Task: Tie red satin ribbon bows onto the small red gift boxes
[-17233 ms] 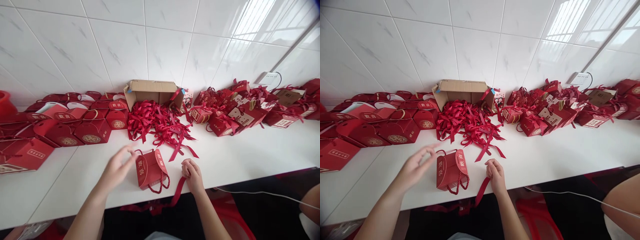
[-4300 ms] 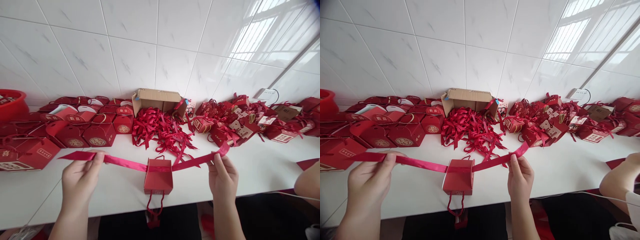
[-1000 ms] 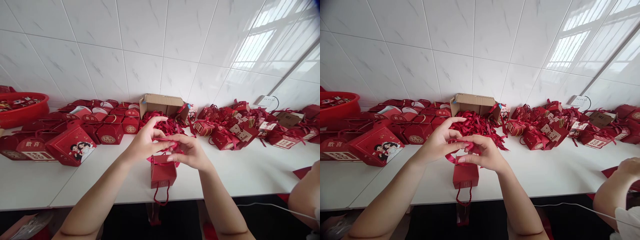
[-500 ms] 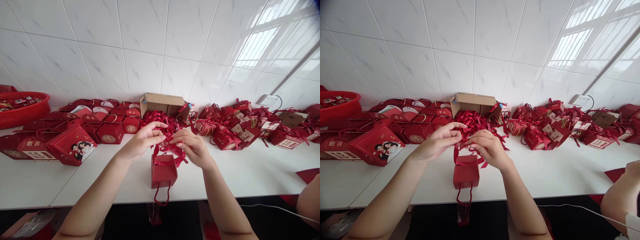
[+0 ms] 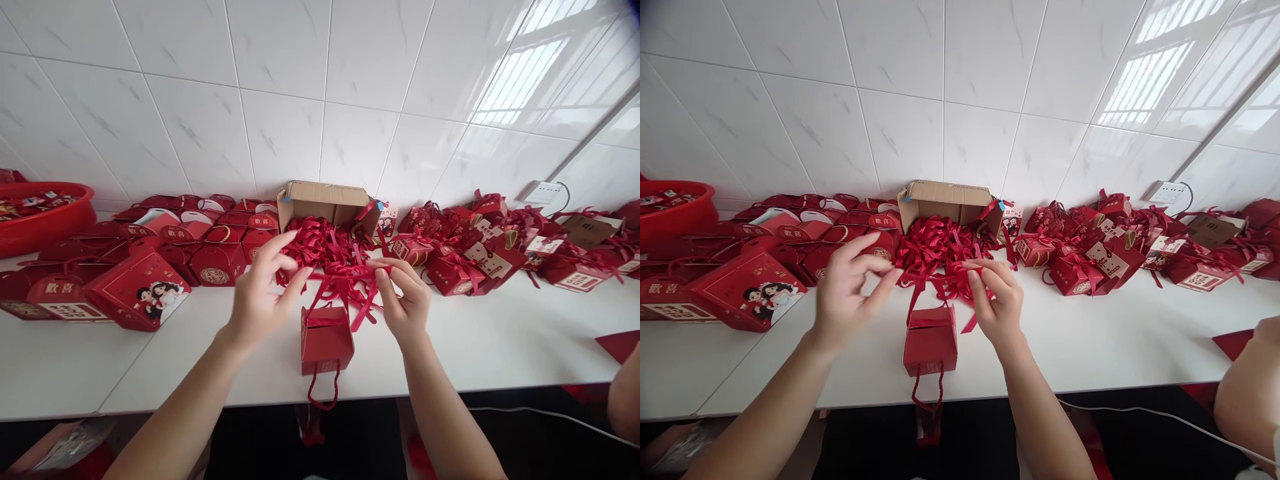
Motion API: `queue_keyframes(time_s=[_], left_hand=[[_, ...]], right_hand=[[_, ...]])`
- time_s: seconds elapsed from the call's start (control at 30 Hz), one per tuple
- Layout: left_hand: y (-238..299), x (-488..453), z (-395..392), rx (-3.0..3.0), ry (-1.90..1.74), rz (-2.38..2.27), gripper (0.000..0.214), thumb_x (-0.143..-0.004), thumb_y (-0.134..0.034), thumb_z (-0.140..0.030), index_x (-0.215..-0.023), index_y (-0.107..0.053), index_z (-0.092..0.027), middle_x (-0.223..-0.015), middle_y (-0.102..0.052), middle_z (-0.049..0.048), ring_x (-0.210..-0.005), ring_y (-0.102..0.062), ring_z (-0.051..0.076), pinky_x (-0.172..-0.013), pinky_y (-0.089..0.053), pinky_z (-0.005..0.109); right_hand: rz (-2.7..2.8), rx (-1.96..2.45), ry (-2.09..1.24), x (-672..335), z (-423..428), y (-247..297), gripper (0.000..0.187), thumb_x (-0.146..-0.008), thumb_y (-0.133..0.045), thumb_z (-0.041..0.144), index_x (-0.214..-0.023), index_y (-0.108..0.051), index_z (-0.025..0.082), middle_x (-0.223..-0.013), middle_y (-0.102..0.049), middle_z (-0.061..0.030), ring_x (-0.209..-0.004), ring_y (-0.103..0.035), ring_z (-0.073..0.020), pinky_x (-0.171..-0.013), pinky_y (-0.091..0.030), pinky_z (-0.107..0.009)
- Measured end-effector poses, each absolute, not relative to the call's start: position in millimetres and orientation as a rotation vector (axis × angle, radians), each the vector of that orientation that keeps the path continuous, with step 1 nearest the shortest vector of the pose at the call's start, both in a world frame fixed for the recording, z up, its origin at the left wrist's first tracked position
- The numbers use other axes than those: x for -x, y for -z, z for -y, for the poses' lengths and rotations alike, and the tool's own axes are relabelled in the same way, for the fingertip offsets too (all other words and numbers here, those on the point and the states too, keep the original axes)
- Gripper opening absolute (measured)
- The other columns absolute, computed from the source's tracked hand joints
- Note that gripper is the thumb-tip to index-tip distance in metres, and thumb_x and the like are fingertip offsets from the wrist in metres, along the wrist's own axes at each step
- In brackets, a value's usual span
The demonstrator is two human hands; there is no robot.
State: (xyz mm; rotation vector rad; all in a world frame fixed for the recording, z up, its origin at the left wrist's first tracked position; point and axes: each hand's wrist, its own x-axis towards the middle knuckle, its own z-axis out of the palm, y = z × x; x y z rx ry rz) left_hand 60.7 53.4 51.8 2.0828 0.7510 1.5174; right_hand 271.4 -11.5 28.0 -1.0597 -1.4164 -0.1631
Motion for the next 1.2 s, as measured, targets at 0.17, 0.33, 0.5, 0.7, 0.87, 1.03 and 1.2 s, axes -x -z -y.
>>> queue_keyframes(time_s=[0.17,0.33,0.5,0.7,0.87,1.03,1.2], left_hand=[[17,3,-57,-2.218,-1.336,-1.280,0.041,-0.087,-0.058,-0.028,-0.126,-0.046,-0.024,-0.066,-0.044,-0.0062,-0.059,-0.048,0.013,-0.072,-0.044,0.025],[95,51,-58,-2.192,-1.016,-1.531,0.028,-0.085,-0.053,-0.037,-0.109,-0.053,-0.023,-0.061,-0.045,-0.0068,-0.056,-0.053,0.013,-0.064,-0.045,0.023],[101,34,-52,-2.252,-1.219,-1.545,0.016,-0.083,-0.057,-0.035,-0.091,-0.062,-0.022,-0.083,-0.062,0.0032,-0.084,-0.061,0.022,-0.080,-0.049,0.033],[68,-34,-32,-1.895,-1.203,-1.127,0.017,-0.088,-0.057,-0.033,-0.102,-0.056,-0.024,-0.110,-0.058,0.0053,-0.110,-0.058,0.021,-0.095,-0.049,0.035],[61,-68,-29,-1.960,-1.147,-1.031,0.020,-0.085,-0.059,-0.025,-0.104,-0.054,-0.024,-0.109,-0.056,0.0051,-0.109,-0.056,0.021,-0.099,-0.046,0.038],[67,-66,-29,-1.932,-1.125,-1.082,0.032,-0.084,-0.061,-0.030,-0.113,-0.050,-0.025,-0.120,-0.052,0.0073,-0.119,-0.051,0.024,-0.097,-0.047,0.040],[64,-55,-28,-1.822,-0.913,-1.343,0.045,-0.075,-0.069,-0.045,-0.109,-0.049,-0.024,-0.107,-0.057,0.0057,-0.092,-0.058,0.022,-0.079,-0.050,0.035]], right_hand=[[1.174,1.669,0.039,-319,47,56,0.038,-0.092,-0.049,0.047,-0.068,-0.062,0.021,-0.081,-0.065,-0.0065,-0.076,-0.060,-0.0224,-0.067,-0.048,-0.036],[1.134,1.864,-0.062,-356,85,128,0.046,-0.086,-0.053,0.055,-0.060,-0.067,0.020,-0.080,-0.067,-0.0096,-0.074,-0.062,-0.0260,-0.066,-0.049,-0.040],[1.028,1.922,0.007,-349,83,122,0.051,-0.081,-0.057,0.062,-0.105,-0.069,0.018,-0.117,-0.061,-0.0179,-0.110,-0.057,-0.0369,-0.087,-0.049,-0.054],[1.490,1.510,-0.368,-294,49,65,0.041,-0.087,-0.061,0.041,-0.124,-0.059,0.023,-0.128,-0.059,-0.0140,-0.119,-0.056,-0.0290,-0.097,-0.050,-0.046],[1.629,1.448,-0.546,-250,36,54,0.045,-0.080,-0.069,0.032,-0.123,-0.061,0.023,-0.123,-0.064,-0.0120,-0.113,-0.062,-0.0282,-0.095,-0.053,-0.043],[1.484,1.521,-0.498,-233,44,62,0.034,-0.081,-0.067,0.029,-0.113,-0.067,0.020,-0.112,-0.070,-0.0138,-0.109,-0.065,-0.0306,-0.086,-0.057,-0.040],[1.438,1.510,-0.561,-237,52,69,0.031,-0.091,-0.056,0.038,-0.116,-0.067,0.023,-0.126,-0.061,-0.0135,-0.100,-0.066,-0.0244,-0.083,-0.055,-0.037]])
